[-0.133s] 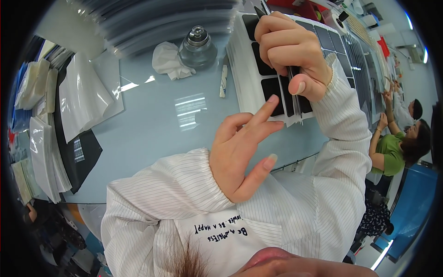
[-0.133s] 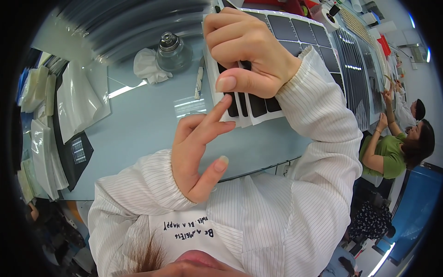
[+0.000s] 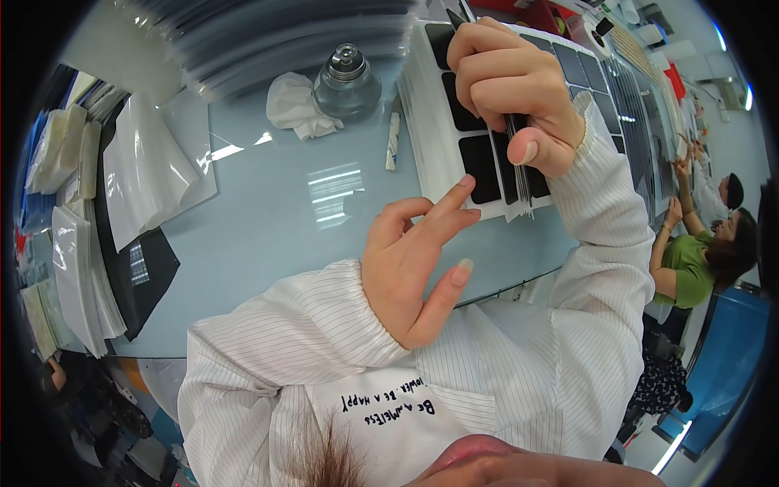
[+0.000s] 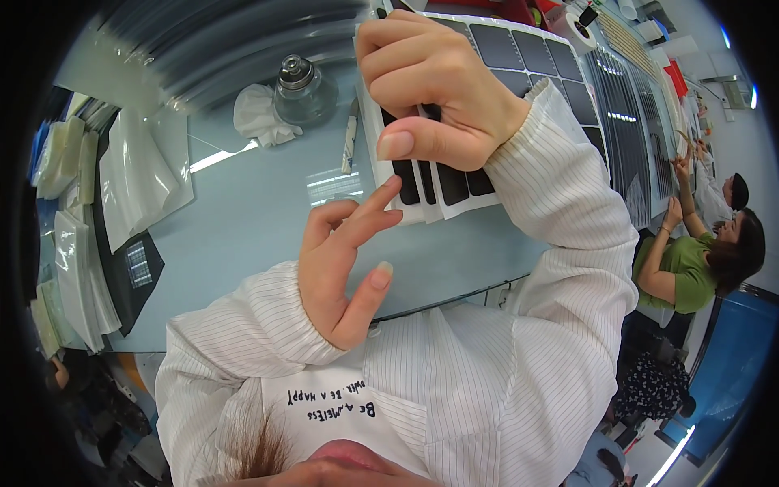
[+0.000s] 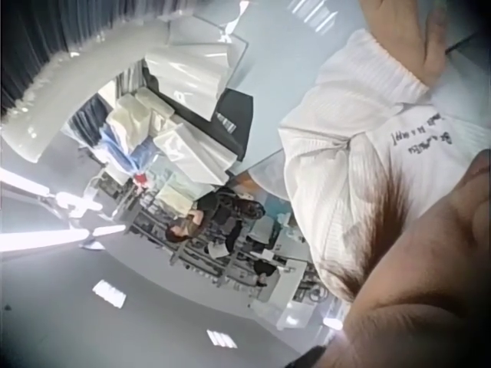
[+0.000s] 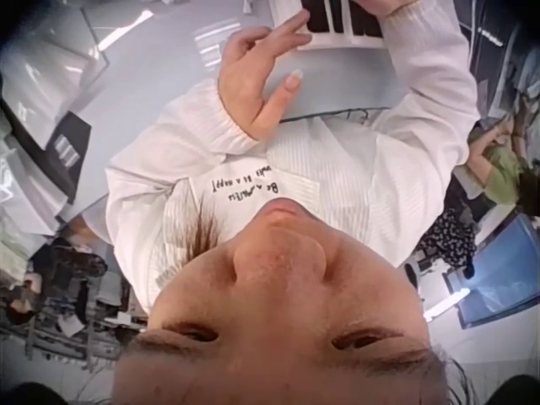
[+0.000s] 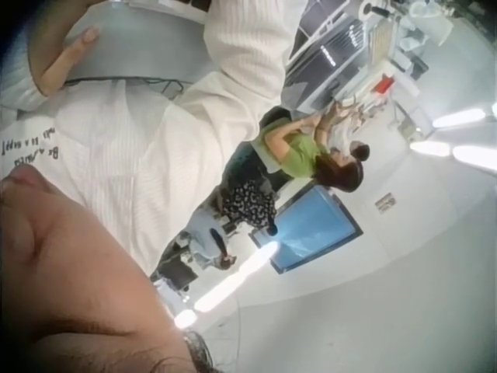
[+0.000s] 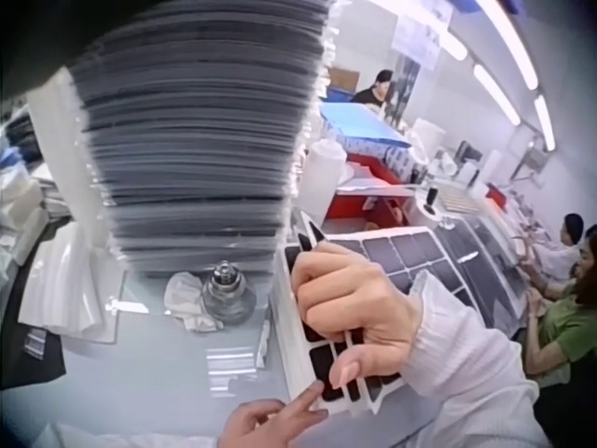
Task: The worker is manually assembling solar panel components by layering solar cell grids and applying protective plastic sheets at a manufacturing station.
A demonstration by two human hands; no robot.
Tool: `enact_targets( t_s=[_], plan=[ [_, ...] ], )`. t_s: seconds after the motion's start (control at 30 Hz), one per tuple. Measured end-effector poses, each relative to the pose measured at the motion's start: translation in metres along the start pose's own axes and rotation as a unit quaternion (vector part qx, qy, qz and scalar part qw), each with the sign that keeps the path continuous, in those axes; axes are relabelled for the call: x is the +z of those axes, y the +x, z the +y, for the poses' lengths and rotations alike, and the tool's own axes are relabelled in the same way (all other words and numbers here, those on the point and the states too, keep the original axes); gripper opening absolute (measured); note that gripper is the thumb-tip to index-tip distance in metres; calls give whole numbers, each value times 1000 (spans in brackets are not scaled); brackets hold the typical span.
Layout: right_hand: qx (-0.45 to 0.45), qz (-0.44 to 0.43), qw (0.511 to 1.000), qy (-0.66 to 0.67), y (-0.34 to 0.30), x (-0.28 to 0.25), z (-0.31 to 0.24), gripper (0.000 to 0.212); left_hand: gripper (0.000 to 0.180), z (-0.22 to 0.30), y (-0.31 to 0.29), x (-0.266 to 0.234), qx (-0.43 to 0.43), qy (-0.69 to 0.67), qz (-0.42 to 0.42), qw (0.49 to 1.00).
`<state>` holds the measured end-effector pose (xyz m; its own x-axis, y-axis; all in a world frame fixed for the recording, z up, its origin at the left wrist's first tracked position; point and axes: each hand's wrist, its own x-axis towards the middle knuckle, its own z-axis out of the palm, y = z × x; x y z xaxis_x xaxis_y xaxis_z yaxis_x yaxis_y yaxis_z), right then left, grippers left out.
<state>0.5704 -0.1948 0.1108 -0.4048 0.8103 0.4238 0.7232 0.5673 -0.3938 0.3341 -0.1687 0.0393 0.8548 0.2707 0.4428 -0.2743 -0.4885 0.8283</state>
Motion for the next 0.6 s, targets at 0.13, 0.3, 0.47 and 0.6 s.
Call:
enact_targets(
  t_s=[0.13, 0.3, 0.47, 0.6],
  plan=[
    [8, 3, 1000, -7, 0, 0, 0, 67, 43, -3, -2, 4, -8, -28, -1, 1000],
    [32, -6, 998, 47, 14, -13, -11, 58, 43, 4, -3, 7, -52, -118, 12, 992],
    [-522, 63, 843, -113, 36, -4, 34, 60, 43, 2, -1, 9, -47, -157, 6, 986],
    [9, 3, 1000, -3, -2, 1, 2, 65, 39, 7, 7, 6, -16, -138, -2, 990]
  ],
)
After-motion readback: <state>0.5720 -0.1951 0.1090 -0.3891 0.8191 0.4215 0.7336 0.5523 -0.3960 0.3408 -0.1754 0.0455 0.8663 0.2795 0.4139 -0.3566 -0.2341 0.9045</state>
